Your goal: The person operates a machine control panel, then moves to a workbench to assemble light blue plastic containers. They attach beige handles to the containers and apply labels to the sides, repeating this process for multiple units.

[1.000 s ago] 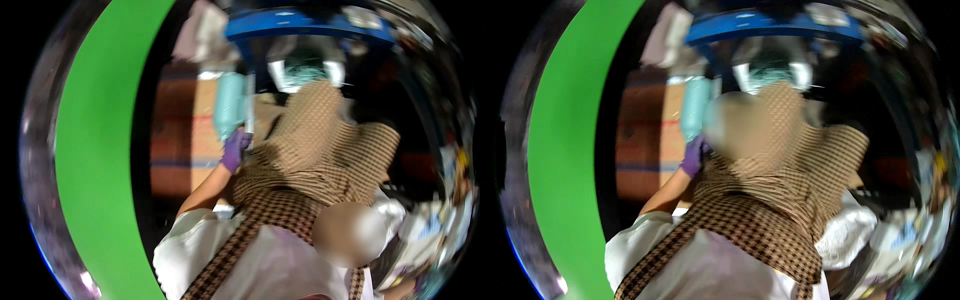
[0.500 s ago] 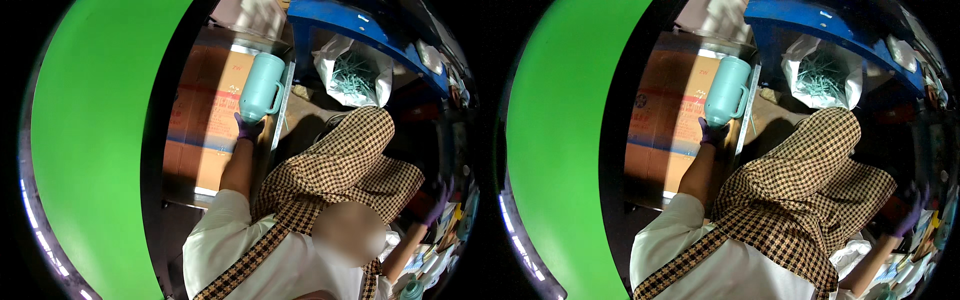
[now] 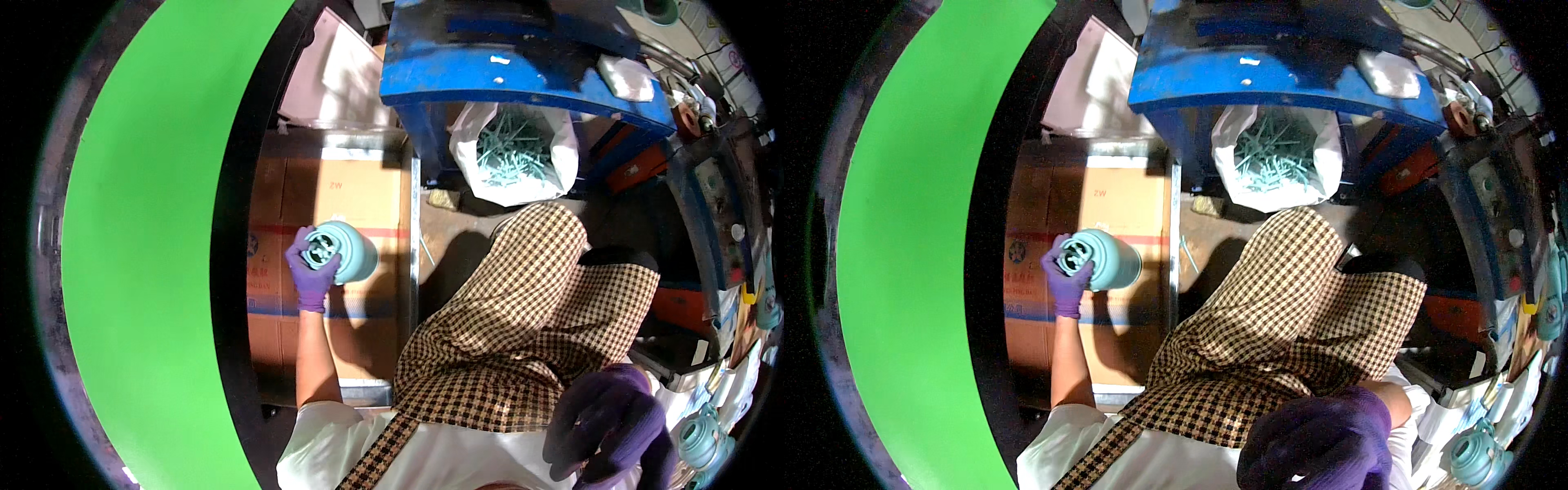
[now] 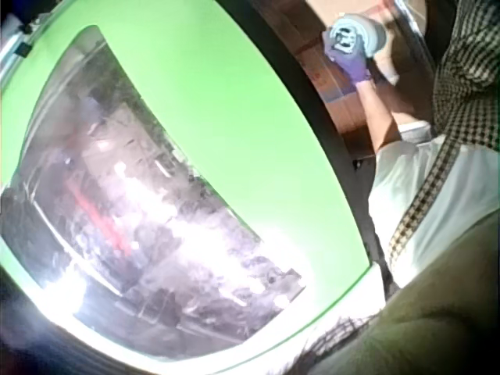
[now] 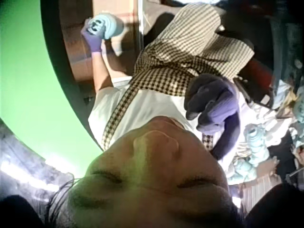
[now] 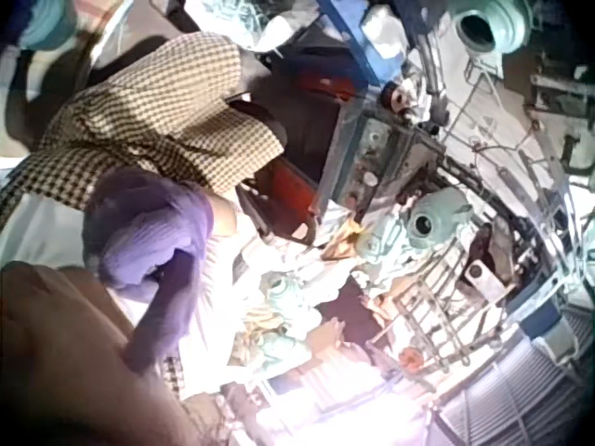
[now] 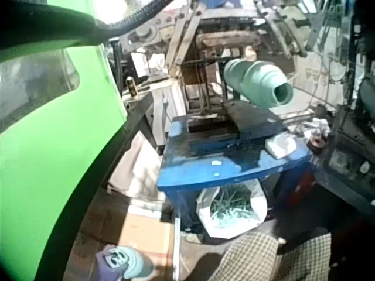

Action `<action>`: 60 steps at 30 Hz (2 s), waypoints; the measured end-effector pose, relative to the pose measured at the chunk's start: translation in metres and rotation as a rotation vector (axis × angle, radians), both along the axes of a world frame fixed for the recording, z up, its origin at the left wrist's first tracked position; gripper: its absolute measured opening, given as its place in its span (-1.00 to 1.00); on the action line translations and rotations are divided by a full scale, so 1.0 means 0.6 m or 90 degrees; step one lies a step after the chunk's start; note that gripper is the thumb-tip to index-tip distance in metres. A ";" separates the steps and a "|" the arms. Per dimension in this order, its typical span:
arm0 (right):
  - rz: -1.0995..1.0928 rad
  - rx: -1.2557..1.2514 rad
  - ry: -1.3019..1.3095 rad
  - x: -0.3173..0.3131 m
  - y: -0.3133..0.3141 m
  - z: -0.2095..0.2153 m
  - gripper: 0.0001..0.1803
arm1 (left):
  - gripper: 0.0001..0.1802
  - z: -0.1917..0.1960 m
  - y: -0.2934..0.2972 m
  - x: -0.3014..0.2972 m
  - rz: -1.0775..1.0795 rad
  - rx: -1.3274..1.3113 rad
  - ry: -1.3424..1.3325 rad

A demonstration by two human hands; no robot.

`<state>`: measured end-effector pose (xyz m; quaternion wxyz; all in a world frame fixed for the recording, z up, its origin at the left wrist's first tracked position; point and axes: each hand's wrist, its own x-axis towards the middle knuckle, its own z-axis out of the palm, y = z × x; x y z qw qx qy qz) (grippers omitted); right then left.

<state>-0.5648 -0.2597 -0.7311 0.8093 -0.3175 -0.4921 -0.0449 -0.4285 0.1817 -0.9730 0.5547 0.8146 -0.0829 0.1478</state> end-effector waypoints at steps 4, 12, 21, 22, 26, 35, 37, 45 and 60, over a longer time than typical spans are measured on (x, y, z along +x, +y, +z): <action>0.017 -0.070 -0.141 -0.019 -0.043 -0.015 -0.69 | 0.25 -0.007 -0.132 0.039 0.043 0.207 0.022; -0.775 -0.691 -0.076 -0.031 -0.037 -0.126 -0.68 | -0.20 0.210 -0.308 0.051 -0.343 0.357 -0.192; -0.864 -0.826 0.151 -0.061 -0.014 -0.300 -0.56 | -0.49 0.195 -0.533 -0.058 -0.557 0.297 -0.415; -0.965 -0.769 0.110 -0.071 -0.017 -0.303 -0.67 | -0.50 0.206 -0.552 -0.081 -0.567 0.273 -0.399; -0.863 -0.770 0.112 -0.108 -0.033 -0.343 -0.77 | -0.38 0.214 -0.578 -0.124 -0.656 0.388 -0.465; -0.767 -1.000 0.311 -0.123 -0.060 -0.283 -0.79 | -0.39 0.222 -0.634 -0.106 -0.785 0.449 -0.573; -0.917 -0.779 0.181 -0.149 -0.075 -0.268 -0.59 | -0.42 0.244 -0.644 -0.074 -0.798 0.424 -0.583; -1.414 -0.437 0.556 -0.573 -0.378 -0.249 -0.74 | -0.13 0.188 -0.565 0.100 -0.491 0.167 -0.266; -1.684 -0.803 0.908 -0.717 -0.576 -0.405 -0.87 | -0.39 0.246 -0.596 -0.206 -0.138 -0.486 1.316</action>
